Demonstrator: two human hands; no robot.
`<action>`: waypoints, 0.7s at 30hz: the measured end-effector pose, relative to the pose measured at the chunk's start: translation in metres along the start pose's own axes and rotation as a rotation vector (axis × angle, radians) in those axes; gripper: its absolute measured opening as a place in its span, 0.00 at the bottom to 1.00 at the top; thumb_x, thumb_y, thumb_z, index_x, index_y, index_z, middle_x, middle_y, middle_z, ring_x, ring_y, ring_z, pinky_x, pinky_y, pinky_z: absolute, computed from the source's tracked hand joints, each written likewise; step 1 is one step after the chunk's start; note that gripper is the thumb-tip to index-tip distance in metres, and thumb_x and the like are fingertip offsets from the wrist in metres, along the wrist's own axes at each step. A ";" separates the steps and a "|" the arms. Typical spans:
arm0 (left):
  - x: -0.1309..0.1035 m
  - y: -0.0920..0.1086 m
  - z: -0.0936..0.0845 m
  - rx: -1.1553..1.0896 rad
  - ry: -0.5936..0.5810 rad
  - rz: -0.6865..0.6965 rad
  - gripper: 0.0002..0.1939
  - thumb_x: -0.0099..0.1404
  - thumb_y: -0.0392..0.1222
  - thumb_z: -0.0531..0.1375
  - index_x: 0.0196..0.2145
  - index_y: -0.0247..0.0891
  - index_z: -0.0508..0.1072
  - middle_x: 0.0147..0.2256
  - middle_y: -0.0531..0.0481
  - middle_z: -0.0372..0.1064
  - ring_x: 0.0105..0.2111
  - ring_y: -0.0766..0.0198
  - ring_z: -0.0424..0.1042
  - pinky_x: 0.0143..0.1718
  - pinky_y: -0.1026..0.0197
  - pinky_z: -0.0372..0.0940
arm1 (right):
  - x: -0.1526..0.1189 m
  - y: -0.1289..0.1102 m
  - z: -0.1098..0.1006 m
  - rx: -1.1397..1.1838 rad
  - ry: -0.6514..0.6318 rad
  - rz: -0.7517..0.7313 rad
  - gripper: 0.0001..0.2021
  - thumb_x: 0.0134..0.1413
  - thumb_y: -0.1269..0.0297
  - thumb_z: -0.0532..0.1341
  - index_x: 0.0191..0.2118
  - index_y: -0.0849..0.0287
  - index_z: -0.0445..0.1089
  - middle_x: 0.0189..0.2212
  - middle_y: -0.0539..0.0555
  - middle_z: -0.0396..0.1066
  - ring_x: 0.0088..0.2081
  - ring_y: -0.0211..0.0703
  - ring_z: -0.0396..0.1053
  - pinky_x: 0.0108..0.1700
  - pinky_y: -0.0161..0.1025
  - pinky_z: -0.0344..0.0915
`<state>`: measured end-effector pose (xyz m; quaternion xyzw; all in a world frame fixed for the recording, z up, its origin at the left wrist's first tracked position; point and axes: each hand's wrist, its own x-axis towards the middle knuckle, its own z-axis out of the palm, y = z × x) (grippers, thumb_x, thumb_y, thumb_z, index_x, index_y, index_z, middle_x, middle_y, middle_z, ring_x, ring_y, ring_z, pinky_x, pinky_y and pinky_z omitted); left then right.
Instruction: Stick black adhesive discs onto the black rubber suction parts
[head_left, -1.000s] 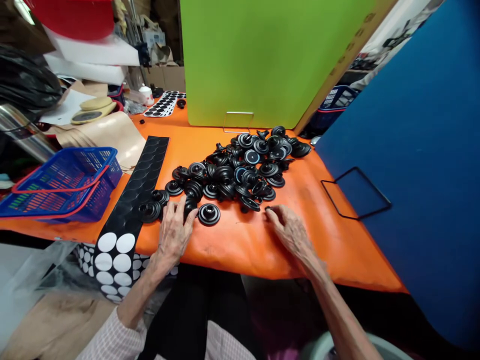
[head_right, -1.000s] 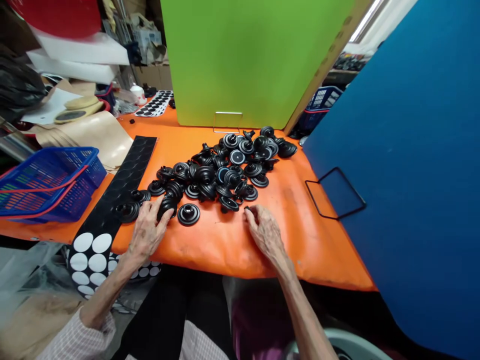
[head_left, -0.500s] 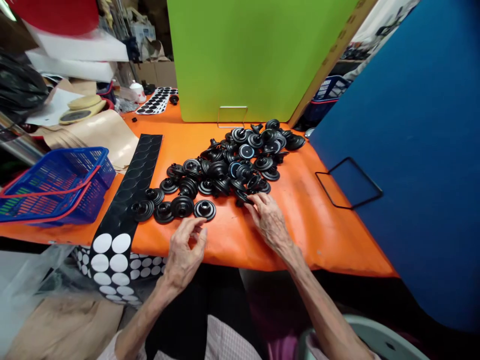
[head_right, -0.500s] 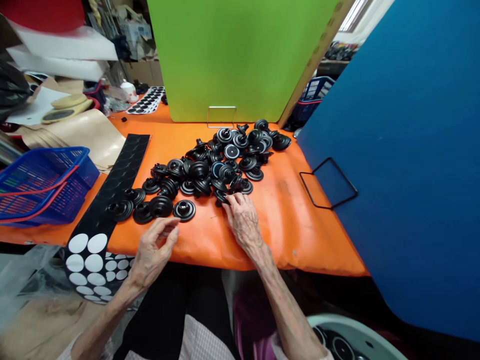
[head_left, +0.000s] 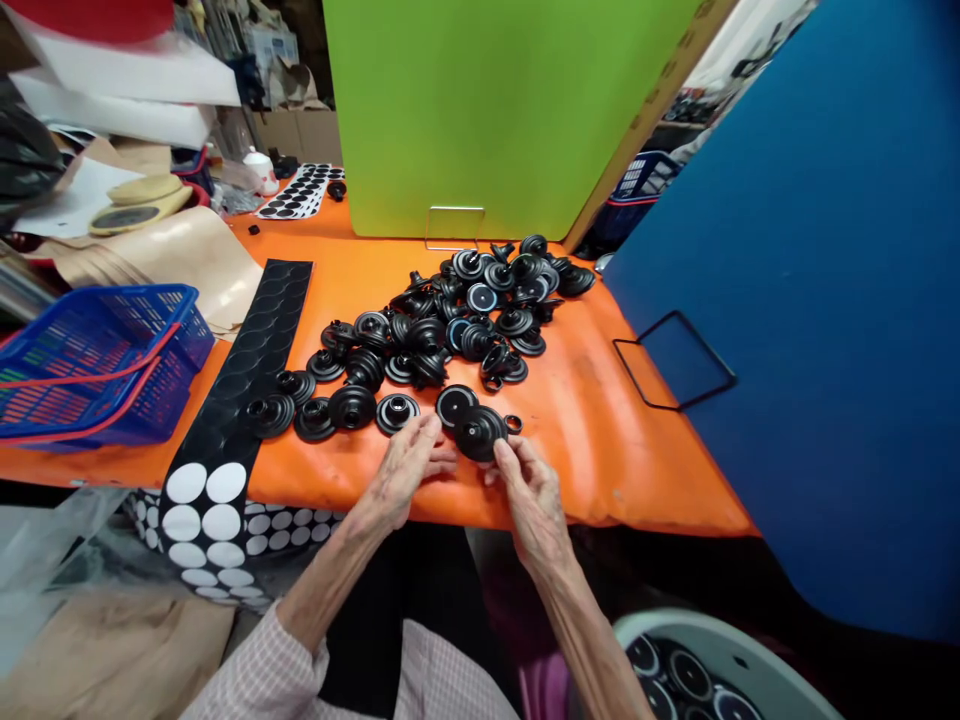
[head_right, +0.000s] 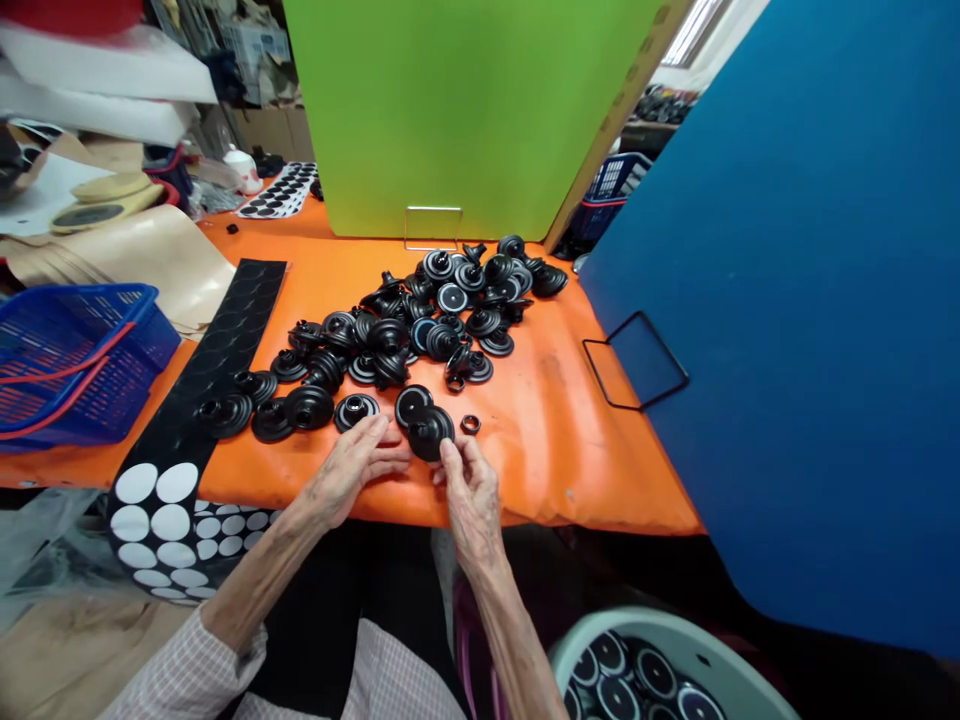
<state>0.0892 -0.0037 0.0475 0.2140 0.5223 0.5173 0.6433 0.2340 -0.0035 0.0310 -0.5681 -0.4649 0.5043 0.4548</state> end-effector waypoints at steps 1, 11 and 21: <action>0.003 0.001 0.003 -0.002 -0.004 0.001 0.21 0.59 0.50 0.63 0.44 0.35 0.66 0.32 0.48 0.68 0.28 0.63 0.74 0.33 0.59 0.70 | -0.002 0.000 -0.001 0.009 -0.016 0.006 0.18 0.52 0.46 0.60 0.33 0.58 0.68 0.22 0.47 0.67 0.25 0.36 0.63 0.32 0.34 0.61; 0.038 -0.015 0.028 0.105 0.189 0.195 0.12 0.50 0.37 0.65 0.32 0.36 0.67 0.25 0.56 0.63 0.26 0.70 0.65 0.28 0.67 0.60 | -0.015 0.001 -0.018 0.084 -0.150 0.075 0.19 0.51 0.45 0.62 0.32 0.59 0.67 0.20 0.47 0.67 0.24 0.34 0.62 0.30 0.32 0.61; 0.019 -0.002 0.015 0.284 0.091 0.209 0.15 0.57 0.49 0.64 0.36 0.35 0.73 0.30 0.48 0.71 0.31 0.62 0.70 0.34 0.62 0.65 | -0.018 0.004 -0.012 0.243 -0.160 0.138 0.19 0.51 0.45 0.63 0.34 0.59 0.68 0.21 0.46 0.66 0.23 0.33 0.61 0.28 0.31 0.59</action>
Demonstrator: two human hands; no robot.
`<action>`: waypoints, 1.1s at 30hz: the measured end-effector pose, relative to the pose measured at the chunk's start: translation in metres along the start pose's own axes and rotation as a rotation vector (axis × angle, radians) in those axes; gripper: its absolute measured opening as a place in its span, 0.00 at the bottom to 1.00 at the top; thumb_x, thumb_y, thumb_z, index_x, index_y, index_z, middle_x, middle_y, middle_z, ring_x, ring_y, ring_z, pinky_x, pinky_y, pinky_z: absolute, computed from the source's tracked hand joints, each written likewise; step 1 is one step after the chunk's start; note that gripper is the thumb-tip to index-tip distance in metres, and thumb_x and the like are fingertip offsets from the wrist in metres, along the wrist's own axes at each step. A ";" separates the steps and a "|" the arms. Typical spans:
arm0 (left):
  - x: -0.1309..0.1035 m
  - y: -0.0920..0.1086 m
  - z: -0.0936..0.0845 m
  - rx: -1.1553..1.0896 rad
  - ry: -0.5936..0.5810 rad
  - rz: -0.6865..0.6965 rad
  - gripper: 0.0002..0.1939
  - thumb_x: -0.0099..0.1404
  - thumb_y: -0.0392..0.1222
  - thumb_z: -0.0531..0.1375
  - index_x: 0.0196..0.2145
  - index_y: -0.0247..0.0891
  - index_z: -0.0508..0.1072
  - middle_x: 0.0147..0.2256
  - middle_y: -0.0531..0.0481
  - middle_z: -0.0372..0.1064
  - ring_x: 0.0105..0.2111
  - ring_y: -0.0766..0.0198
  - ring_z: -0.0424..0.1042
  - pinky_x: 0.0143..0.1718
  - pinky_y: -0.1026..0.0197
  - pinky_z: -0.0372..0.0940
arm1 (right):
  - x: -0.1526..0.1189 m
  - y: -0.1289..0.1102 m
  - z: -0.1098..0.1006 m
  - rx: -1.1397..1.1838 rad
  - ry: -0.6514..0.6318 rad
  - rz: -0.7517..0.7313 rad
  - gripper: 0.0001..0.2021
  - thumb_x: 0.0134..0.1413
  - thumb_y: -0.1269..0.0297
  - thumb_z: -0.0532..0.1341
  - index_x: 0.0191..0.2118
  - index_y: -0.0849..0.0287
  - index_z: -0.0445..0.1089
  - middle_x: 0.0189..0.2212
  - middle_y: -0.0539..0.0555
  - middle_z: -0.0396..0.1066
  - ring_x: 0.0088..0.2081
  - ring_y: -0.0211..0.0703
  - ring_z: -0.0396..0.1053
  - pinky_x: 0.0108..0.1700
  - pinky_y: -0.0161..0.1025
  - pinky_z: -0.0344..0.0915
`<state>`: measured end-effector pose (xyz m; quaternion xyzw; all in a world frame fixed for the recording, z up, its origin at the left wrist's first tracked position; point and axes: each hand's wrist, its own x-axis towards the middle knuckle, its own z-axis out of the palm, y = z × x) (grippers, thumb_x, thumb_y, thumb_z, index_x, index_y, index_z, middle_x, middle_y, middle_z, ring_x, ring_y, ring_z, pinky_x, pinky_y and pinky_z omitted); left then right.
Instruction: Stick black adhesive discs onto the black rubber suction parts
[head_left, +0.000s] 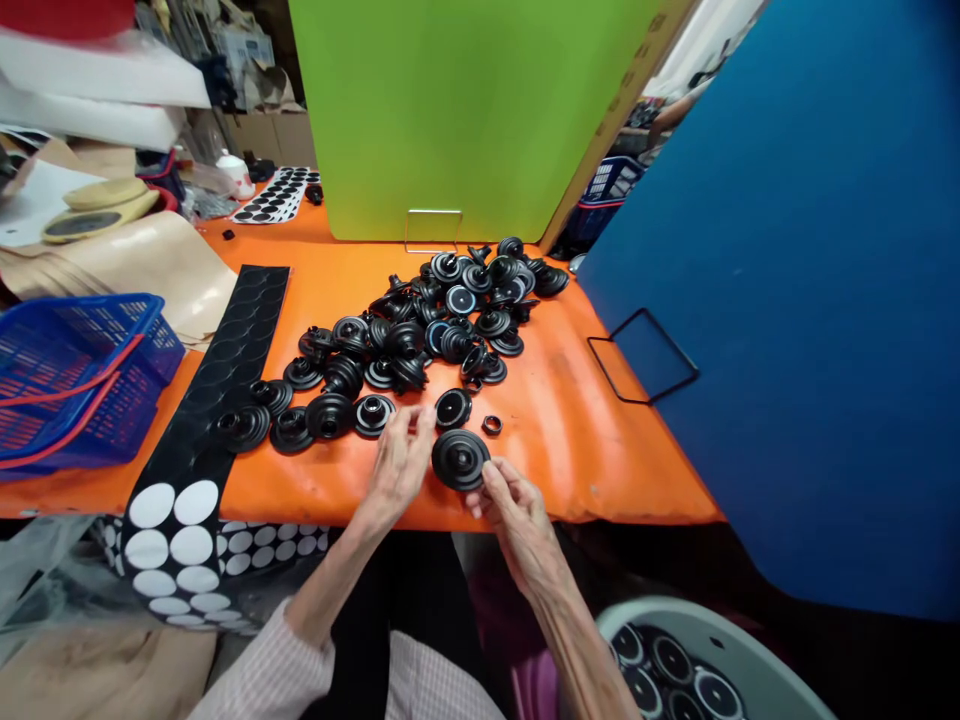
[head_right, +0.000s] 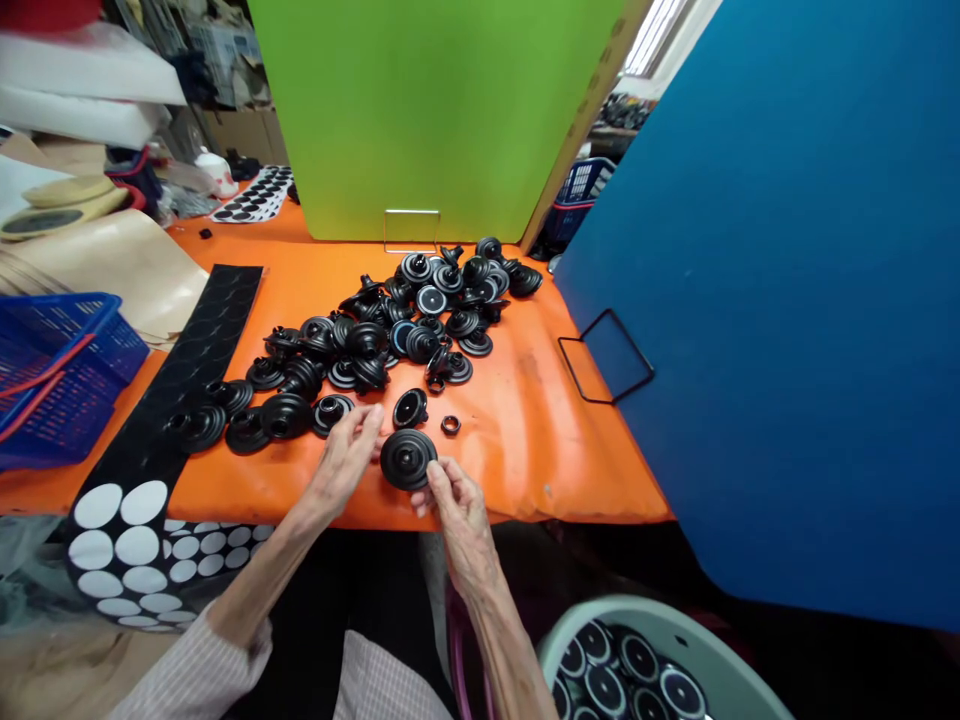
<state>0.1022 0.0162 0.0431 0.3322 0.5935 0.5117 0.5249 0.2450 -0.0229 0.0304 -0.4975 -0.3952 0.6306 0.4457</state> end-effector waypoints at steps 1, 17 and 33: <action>-0.008 0.001 -0.006 -0.001 -0.065 -0.029 0.17 0.57 0.51 0.64 0.36 0.34 0.74 0.31 0.46 0.72 0.33 0.62 0.71 0.34 0.62 0.66 | -0.002 0.000 0.002 -0.001 -0.011 -0.002 0.19 0.51 0.45 0.62 0.34 0.59 0.68 0.21 0.47 0.67 0.23 0.33 0.62 0.28 0.32 0.59; -0.045 0.001 -0.040 -0.492 -0.144 -0.194 0.13 0.58 0.41 0.64 0.39 0.31 0.74 0.39 0.42 0.74 0.37 0.56 0.75 0.40 0.51 0.72 | 0.031 -0.013 -0.004 -0.868 0.085 -0.551 0.14 0.60 0.58 0.55 0.47 0.57 0.68 0.36 0.56 0.68 0.37 0.45 0.68 0.42 0.44 0.68; -0.053 -0.005 -0.034 -0.331 -0.170 -0.048 0.19 0.57 0.47 0.66 0.43 0.35 0.75 0.44 0.44 0.75 0.46 0.57 0.73 0.50 0.58 0.67 | -0.012 0.003 0.039 -0.772 0.049 -0.749 0.14 0.61 0.65 0.56 0.52 0.51 0.68 0.44 0.56 0.68 0.41 0.43 0.71 0.43 0.42 0.72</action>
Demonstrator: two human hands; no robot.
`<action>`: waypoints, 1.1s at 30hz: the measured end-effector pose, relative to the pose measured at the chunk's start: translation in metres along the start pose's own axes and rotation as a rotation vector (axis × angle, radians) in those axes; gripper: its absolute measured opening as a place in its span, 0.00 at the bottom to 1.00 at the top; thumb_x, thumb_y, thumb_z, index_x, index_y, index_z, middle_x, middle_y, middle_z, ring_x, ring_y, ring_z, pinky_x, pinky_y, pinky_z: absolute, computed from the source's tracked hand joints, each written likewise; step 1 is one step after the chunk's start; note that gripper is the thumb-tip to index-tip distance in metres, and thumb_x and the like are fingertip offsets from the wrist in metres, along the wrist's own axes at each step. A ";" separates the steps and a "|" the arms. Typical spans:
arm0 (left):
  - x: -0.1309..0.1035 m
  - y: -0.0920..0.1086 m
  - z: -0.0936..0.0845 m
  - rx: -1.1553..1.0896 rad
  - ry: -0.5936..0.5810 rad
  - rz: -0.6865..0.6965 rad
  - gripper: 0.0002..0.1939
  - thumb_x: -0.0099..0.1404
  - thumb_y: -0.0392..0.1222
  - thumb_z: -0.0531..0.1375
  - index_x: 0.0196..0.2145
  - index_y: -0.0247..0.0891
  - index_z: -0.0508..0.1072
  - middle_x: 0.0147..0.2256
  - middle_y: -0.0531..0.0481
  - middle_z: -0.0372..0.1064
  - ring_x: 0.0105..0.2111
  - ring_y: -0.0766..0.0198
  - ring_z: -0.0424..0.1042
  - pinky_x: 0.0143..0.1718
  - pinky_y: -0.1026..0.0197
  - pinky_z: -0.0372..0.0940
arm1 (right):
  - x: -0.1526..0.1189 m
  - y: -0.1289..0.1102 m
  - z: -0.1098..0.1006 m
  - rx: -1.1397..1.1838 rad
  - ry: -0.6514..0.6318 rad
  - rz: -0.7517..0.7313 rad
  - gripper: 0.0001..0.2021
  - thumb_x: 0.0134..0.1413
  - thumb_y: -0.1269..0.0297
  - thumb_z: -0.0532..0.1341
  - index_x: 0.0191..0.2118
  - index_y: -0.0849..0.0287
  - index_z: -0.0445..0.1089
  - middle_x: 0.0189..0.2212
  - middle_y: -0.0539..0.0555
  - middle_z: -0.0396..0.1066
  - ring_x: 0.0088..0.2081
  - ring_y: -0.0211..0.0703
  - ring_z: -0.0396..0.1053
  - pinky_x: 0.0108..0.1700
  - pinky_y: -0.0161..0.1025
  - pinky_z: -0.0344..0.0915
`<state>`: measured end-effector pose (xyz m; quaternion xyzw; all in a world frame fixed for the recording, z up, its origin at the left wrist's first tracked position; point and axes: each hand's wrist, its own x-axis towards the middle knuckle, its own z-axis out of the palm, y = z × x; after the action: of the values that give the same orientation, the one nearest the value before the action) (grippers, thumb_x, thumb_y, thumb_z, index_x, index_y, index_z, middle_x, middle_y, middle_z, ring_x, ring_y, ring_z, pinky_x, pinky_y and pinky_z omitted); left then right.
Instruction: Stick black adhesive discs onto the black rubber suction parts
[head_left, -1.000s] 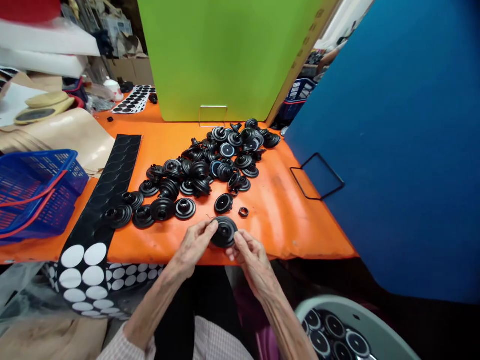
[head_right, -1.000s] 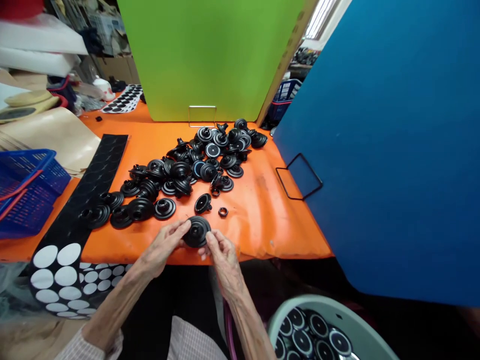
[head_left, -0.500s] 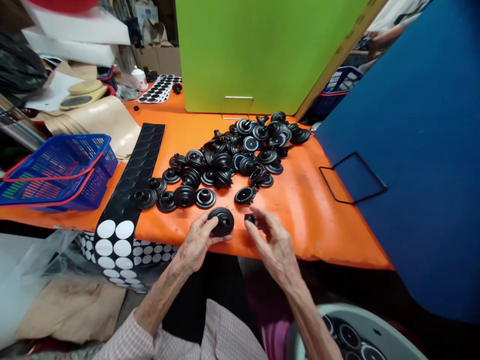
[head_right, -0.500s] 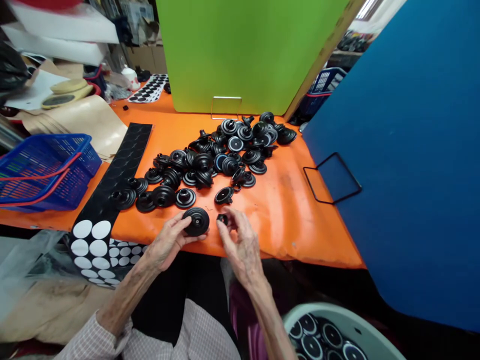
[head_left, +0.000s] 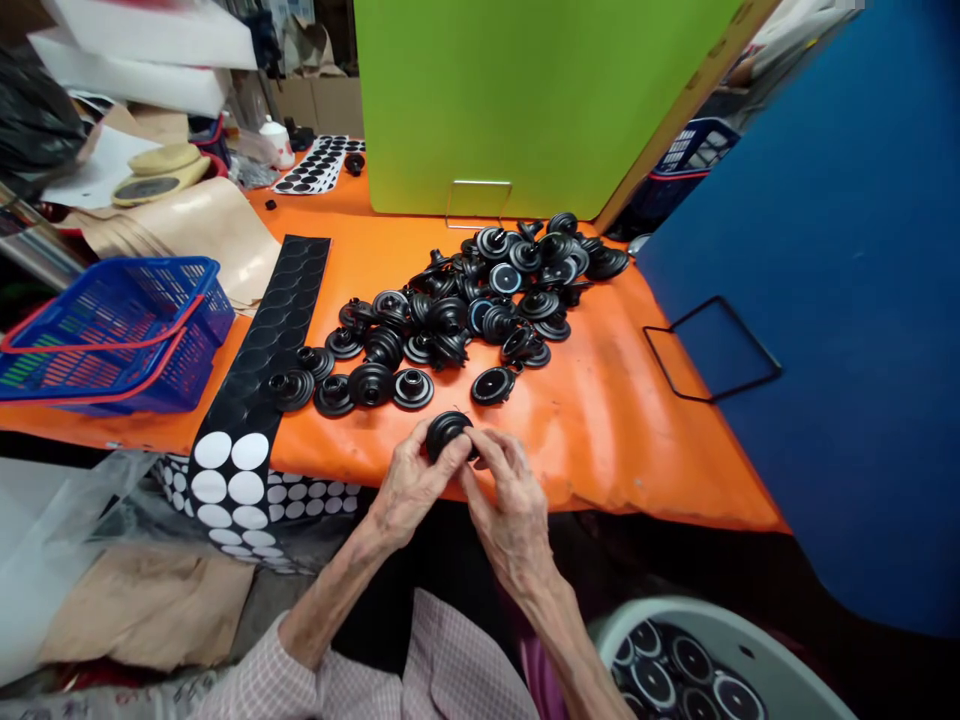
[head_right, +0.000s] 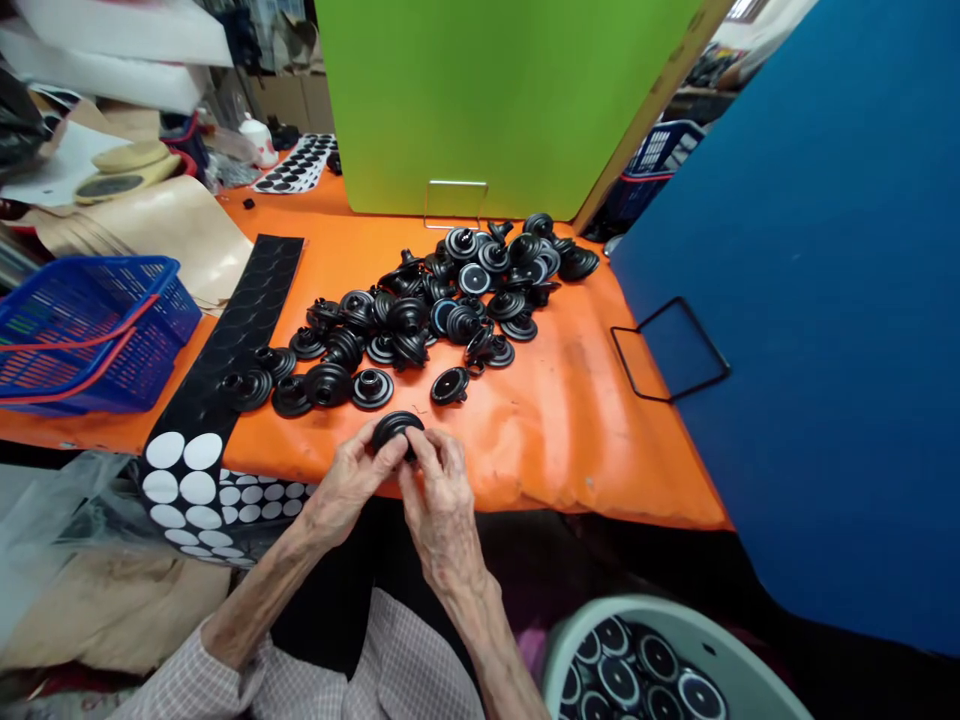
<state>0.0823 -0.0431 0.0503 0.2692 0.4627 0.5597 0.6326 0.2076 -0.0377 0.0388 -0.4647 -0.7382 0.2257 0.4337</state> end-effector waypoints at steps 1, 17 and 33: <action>0.000 0.001 0.000 -0.023 -0.008 -0.017 0.19 0.55 0.46 0.67 0.43 0.34 0.74 0.43 0.44 0.75 0.46 0.57 0.73 0.49 0.58 0.68 | -0.001 -0.001 -0.002 0.022 -0.019 0.021 0.16 0.61 0.65 0.55 0.54 0.51 0.67 0.45 0.56 0.68 0.43 0.43 0.70 0.45 0.43 0.71; -0.003 -0.002 -0.009 0.042 -0.081 0.021 0.19 0.59 0.44 0.65 0.46 0.34 0.73 0.46 0.41 0.74 0.46 0.57 0.73 0.50 0.58 0.68 | 0.002 0.004 0.003 0.389 -0.138 0.503 0.17 0.57 0.51 0.58 0.45 0.56 0.67 0.39 0.54 0.71 0.40 0.44 0.69 0.45 0.42 0.69; 0.039 0.020 -0.014 0.615 0.354 0.394 0.20 0.56 0.42 0.65 0.48 0.40 0.72 0.38 0.47 0.70 0.28 0.65 0.68 0.38 0.61 0.66 | 0.056 0.062 -0.031 -0.257 -0.036 0.239 0.18 0.59 0.47 0.53 0.35 0.56 0.72 0.25 0.53 0.69 0.27 0.44 0.65 0.32 0.40 0.61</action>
<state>0.0581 -0.0038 0.0506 0.4291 0.6498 0.5434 0.3138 0.2531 0.0386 0.0337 -0.5967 -0.7080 0.1879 0.3276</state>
